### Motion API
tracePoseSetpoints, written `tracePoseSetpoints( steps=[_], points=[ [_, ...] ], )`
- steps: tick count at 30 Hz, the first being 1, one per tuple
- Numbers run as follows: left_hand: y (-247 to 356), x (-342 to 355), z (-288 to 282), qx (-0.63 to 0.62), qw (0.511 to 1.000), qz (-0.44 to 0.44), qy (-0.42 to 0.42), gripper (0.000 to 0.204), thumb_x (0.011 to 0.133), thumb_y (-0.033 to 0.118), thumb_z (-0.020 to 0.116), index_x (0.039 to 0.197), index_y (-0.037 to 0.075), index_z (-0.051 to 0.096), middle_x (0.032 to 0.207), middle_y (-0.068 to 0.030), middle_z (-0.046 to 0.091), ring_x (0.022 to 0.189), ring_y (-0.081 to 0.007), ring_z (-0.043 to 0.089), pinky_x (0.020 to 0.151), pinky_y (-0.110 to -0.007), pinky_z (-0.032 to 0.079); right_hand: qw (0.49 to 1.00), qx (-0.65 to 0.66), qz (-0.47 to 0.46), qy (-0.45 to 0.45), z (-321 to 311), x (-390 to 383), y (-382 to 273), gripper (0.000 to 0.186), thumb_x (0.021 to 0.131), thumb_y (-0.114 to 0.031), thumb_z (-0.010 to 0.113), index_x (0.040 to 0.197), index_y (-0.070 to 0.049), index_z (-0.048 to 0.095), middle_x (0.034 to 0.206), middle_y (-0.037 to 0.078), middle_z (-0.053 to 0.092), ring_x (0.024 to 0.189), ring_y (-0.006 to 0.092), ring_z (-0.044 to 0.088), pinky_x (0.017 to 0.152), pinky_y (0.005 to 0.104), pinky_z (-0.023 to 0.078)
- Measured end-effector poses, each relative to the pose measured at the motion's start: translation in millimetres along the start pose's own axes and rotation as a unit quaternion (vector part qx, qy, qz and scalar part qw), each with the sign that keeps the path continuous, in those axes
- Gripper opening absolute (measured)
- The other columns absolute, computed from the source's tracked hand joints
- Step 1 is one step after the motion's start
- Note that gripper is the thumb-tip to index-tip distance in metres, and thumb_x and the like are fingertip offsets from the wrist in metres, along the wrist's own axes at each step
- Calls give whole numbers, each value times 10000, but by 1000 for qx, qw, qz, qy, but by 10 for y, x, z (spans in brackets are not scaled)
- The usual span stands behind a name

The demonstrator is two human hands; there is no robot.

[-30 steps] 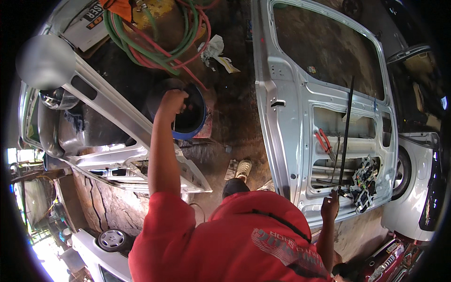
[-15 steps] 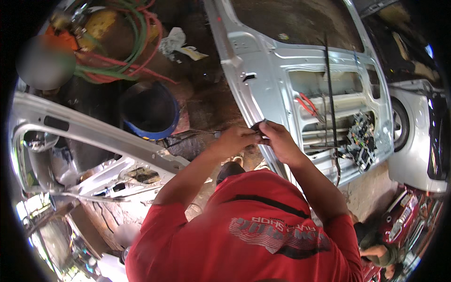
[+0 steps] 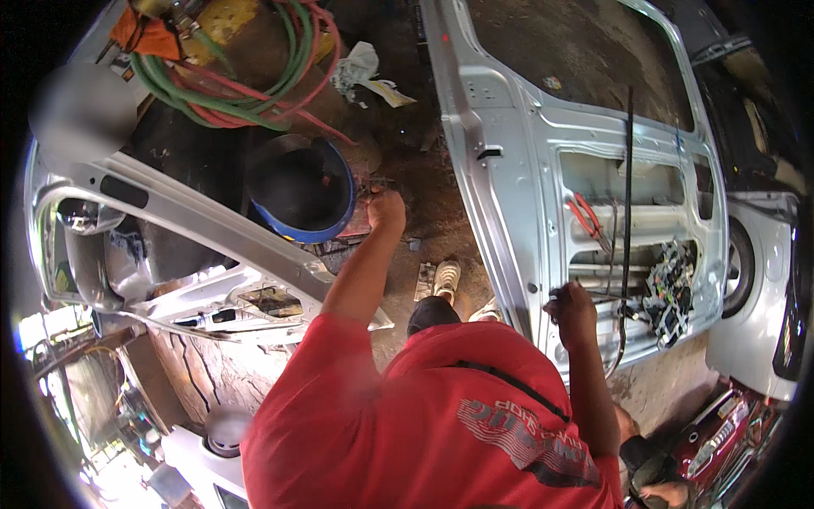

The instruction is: The person uses a screwdriver to remove screws from the interior frame of a car door. They then detach the door handle mechanism and remove the door panel, placing it on the floor.

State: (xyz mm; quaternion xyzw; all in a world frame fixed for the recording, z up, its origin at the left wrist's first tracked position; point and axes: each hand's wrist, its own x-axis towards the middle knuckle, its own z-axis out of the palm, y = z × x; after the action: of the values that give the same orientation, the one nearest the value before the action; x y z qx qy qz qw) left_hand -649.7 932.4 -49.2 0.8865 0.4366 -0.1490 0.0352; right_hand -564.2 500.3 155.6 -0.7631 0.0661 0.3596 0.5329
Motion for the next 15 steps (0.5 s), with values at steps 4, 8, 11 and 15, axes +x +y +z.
tracePoseSetpoints(
  steps=[4,8,11,15],
  points=[
    [-29,145,151,-27,998,-56,-7,298,909,139,573,1118,-54,660,1127,-233,672,976,-368,696,741,-412,602,992,109,57,26,-110,-140,244,316,1035,-298,437,891,-43,556,841,110,636,637,189,629,545,309,474],
    [-105,118,152,-39,996,-60,-47,274,899,133,567,1090,-31,677,1142,-212,640,897,-340,705,702,-388,609,999,26,29,12,-228,-174,402,307,1042,-278,434,892,-38,552,868,103,643,643,185,635,553,311,486],
    [-123,-31,88,20,997,-31,64,274,890,127,565,1088,-27,675,1134,-208,610,844,-326,701,682,-391,608,998,-62,24,20,-189,-151,307,296,1042,-261,433,893,-34,552,864,99,639,634,179,624,550,309,487],
    [-246,-156,153,24,991,-3,133,266,869,127,579,1064,-25,675,1123,-207,597,828,-309,691,655,-401,599,996,50,74,6,-91,-98,89,293,1042,-249,428,896,-28,553,850,96,632,628,163,609,533,299,482]
  ],
)
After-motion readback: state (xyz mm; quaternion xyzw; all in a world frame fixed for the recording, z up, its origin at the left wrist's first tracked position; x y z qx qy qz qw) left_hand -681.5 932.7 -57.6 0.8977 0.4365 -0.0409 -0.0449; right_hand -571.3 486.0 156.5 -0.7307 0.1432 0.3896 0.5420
